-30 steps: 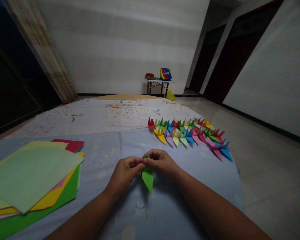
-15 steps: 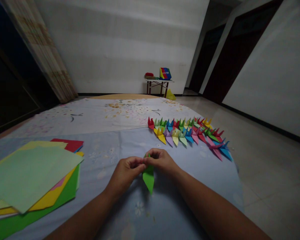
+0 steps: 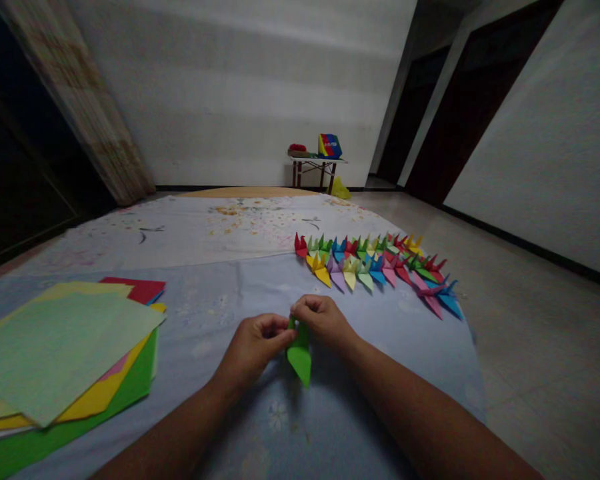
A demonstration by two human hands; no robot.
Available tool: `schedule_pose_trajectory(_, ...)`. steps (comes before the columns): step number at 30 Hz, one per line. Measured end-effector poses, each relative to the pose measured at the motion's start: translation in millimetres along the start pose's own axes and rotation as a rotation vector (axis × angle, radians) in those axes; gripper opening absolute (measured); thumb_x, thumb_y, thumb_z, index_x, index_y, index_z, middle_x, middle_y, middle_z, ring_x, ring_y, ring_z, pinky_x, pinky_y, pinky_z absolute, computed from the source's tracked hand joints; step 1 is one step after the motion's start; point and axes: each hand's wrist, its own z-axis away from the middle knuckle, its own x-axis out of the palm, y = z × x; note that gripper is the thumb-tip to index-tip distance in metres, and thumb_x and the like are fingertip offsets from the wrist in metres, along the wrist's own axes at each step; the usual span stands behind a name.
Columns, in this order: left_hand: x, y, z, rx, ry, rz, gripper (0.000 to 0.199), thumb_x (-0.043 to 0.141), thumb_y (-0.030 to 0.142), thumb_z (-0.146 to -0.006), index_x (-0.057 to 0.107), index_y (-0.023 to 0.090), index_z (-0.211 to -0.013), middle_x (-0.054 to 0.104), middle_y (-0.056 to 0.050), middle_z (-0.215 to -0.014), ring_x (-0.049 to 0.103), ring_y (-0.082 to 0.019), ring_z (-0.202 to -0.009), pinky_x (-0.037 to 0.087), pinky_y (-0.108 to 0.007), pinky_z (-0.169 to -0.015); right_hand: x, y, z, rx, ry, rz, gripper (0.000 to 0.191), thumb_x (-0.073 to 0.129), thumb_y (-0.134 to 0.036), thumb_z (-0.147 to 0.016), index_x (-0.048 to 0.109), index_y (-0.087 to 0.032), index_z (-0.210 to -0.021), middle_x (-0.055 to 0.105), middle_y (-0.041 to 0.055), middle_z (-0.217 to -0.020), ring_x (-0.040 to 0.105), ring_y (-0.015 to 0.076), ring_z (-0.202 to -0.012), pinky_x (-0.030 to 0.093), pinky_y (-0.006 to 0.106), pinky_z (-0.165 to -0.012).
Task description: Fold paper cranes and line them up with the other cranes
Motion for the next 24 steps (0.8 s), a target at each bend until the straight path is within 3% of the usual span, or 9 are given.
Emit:
schedule_pose_trajectory(5,-3.3,-3.7,-3.1,-0.012,0.019,0.016,0.022,0.075,0.029,-0.057,0.068,0.013,-0.070,0.068,-0.004,-0.065,0.061,-0.015,-0.059,0.045,-0.025,-0.059,-7.7,-0.1,-3.6,-0.094,-0.011,0.011,0.038,0.052,-0.049,-0.077,0.067,-0.013,-0.074,0.061,0.0015,-0.068,0.049,0.0096,-0.062,0.037,0.023,-0.060)
schedule_pose_trajectory(11,-5.4,0.4,-3.3,-0.015,0.020,0.020,0.023,0.074,0.033,-0.059,0.070,0.015,-0.073,0.071,-0.003,-0.070,0.062,-0.016,-0.064,0.045,-0.025,-0.064,-8.1,6.0,-4.0,0.061,-0.163,-0.111,0.032,0.071,-0.043,-0.062,0.061,-0.013,-0.069,0.056,-0.0024,-0.058,0.046,0.0074,-0.050,0.033,0.022,-0.052)
schedule_pose_trajectory(17,-5.5,6.7,-2.6,-0.050,-0.010,0.079,0.044,0.053,0.053,-0.076,0.069,0.012,-0.080,0.071,-0.008,-0.071,0.064,-0.019,-0.069,0.046,-0.029,-0.070,-8.0,2.1,-4.6,0.053,-0.039,-0.165,0.033,0.072,-0.042,-0.059,0.057,-0.013,-0.064,0.053,-0.0036,-0.055,0.044,0.0062,-0.048,0.033,0.022,-0.052)
schedule_pose_trajectory(24,-8.1,5.0,-3.9,-0.044,0.014,-0.112,0.029,0.067,0.044,-0.064,0.068,0.015,-0.065,0.067,-0.003,-0.060,0.059,-0.016,-0.059,0.043,-0.025,-0.061,-7.3,0.7,-4.1,0.024,-0.022,-0.174,0.032,0.071,-0.042,-0.061,0.056,-0.013,-0.063,0.052,-0.0042,-0.055,0.042,0.0057,-0.048,0.031,0.021,-0.050)
